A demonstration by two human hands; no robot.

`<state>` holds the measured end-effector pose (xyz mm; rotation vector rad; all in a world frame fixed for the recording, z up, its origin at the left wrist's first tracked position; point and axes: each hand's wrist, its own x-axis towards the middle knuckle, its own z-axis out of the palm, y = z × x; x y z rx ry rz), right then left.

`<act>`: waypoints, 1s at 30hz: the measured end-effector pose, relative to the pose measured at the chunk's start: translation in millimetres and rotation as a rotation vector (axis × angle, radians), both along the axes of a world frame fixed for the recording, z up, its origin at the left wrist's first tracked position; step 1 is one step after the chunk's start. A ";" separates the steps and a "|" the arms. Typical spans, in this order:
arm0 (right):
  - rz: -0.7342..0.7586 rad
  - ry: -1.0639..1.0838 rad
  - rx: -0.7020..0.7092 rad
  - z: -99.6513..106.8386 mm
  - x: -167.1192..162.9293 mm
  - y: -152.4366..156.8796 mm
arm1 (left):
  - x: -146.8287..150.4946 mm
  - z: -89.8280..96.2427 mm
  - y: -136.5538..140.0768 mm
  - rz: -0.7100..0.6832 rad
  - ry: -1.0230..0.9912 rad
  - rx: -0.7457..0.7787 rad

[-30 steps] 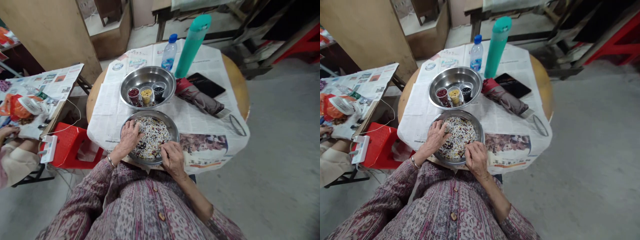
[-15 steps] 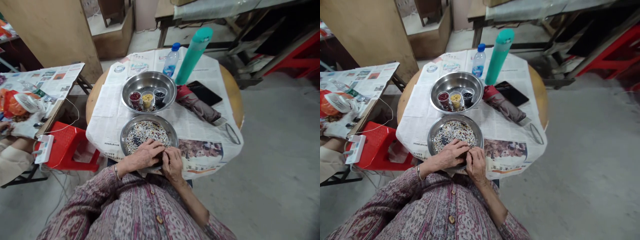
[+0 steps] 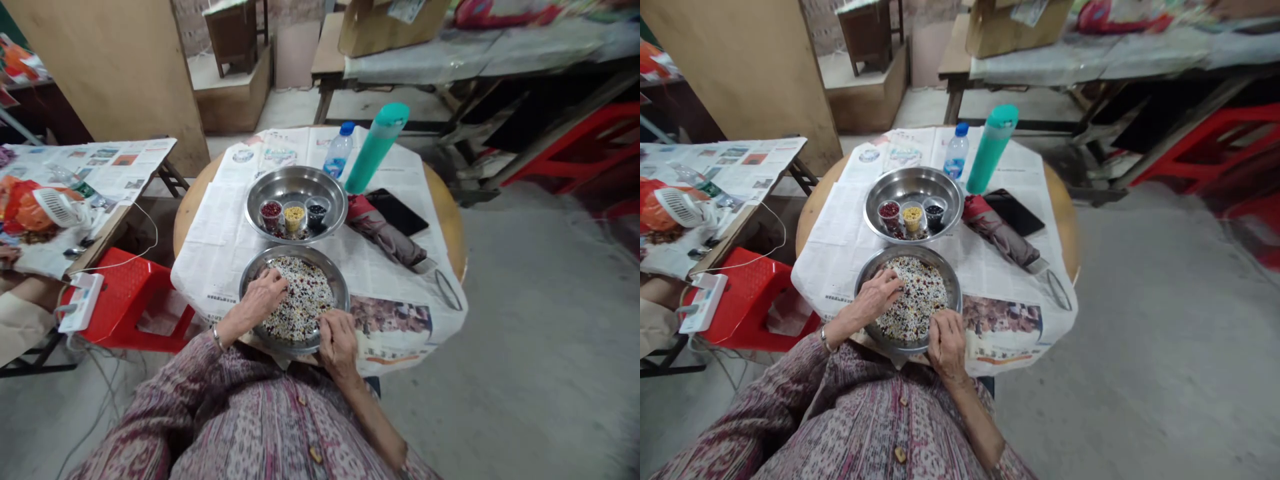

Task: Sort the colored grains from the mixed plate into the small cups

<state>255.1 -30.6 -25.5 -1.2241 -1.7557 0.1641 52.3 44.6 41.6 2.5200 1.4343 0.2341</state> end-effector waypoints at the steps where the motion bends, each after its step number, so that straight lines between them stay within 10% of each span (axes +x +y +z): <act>1: 0.003 -0.007 0.013 -0.4 0.2 -0.1 | -6.8 2.8 -6.0 0.034 0.000 -0.022; 11: 0.036 -0.037 0.098 -25.1 8.1 3.2 | 7.3 -1.7 -48.6 -0.180 0.048 -0.196; 23: 0.007 -0.094 0.156 -38.7 13.7 4.9 | 35.1 -21.2 -21.8 -0.372 0.040 0.211; 30: 0.020 -0.055 0.095 -31.5 12.0 2.8 | 29.1 -10.8 6.2 -0.005 0.124 0.074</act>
